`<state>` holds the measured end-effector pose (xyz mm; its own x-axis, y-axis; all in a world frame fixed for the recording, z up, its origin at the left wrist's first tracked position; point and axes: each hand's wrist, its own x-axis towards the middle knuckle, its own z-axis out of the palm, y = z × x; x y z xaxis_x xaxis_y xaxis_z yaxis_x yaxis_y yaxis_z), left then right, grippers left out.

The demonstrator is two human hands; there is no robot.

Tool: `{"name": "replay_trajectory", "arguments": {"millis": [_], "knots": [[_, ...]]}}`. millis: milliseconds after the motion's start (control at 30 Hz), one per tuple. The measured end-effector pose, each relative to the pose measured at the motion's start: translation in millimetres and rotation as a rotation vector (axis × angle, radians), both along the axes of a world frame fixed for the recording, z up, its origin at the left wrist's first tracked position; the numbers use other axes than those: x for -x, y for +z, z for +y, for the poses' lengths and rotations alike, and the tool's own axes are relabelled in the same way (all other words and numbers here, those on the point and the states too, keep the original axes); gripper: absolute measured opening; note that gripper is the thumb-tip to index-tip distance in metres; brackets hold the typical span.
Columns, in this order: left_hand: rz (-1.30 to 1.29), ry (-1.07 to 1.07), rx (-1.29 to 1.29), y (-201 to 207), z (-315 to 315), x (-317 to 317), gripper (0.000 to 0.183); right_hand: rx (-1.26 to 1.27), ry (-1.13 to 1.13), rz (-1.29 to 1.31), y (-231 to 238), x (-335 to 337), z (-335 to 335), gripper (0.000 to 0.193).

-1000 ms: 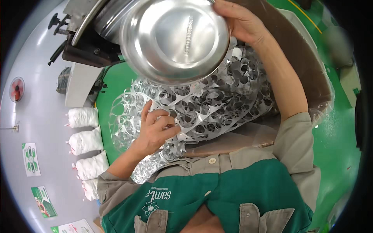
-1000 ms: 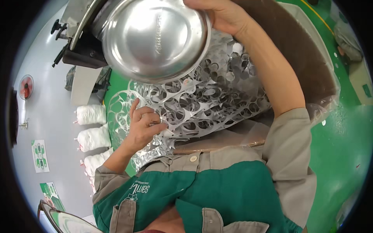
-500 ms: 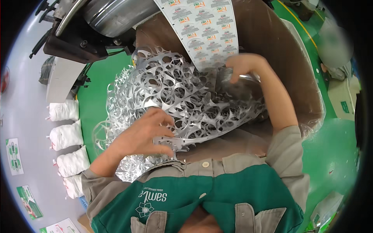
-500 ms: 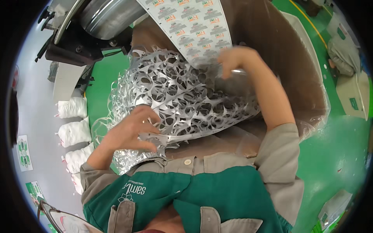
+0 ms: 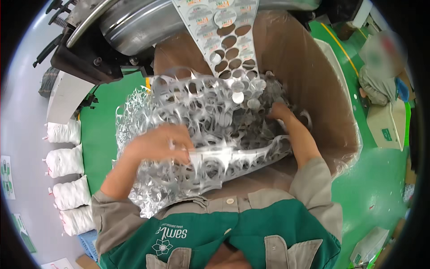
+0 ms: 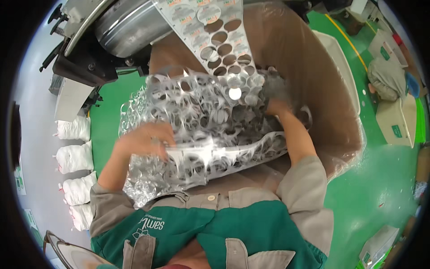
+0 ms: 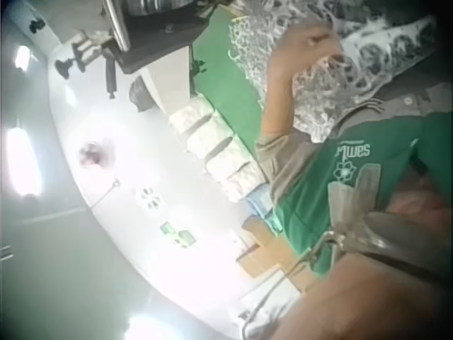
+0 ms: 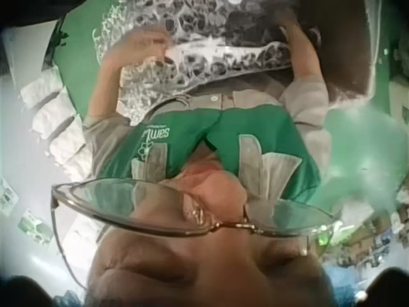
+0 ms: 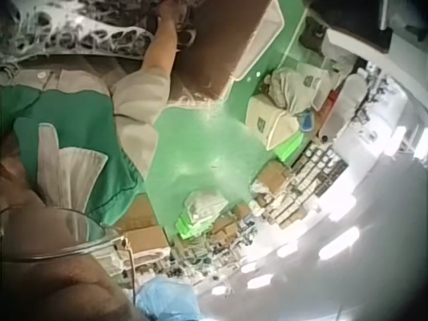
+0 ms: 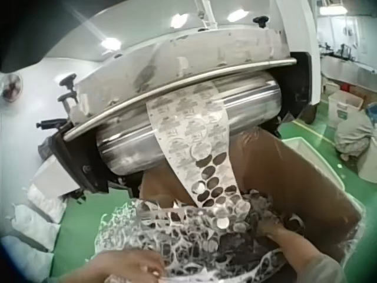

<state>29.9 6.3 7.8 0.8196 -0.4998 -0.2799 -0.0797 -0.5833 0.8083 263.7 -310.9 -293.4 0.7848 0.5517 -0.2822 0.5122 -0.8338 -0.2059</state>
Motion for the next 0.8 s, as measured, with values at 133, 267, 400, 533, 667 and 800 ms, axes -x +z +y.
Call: {"name": "replay_trajectory", "arguments": {"millis": [133, 267, 400, 533, 667, 800], "knots": [[-0.508, 0.259, -0.439, -12, 9, -19, 0.012, 0.051, 0.142, 0.267, 56, -9, 30, 0.051], [-0.440, 0.383, -0.488, 8, -5, -4, 0.021, -0.523, 0.237, 0.193, 196, -5, 51, 0.033], [-0.509, 0.383, -0.437, -10, -12, 31, 0.029, -1.573, 0.054, 1.011, 252, 7, 42, 0.033], [-0.411, 0.492, -0.436, -8, -14, 46, 0.026, -0.665, -0.019, 0.804, 156, 23, 66, 0.034], [-0.367, 0.329, -0.490, -18, -5, 52, 0.029, -0.013, 0.213, 0.229, 28, 31, 59, 0.036], [-0.670, 0.136, -0.636, -3, -17, 34, 0.058, 0.359, 0.326, 0.098, 50, 40, 39, 0.029]]}}
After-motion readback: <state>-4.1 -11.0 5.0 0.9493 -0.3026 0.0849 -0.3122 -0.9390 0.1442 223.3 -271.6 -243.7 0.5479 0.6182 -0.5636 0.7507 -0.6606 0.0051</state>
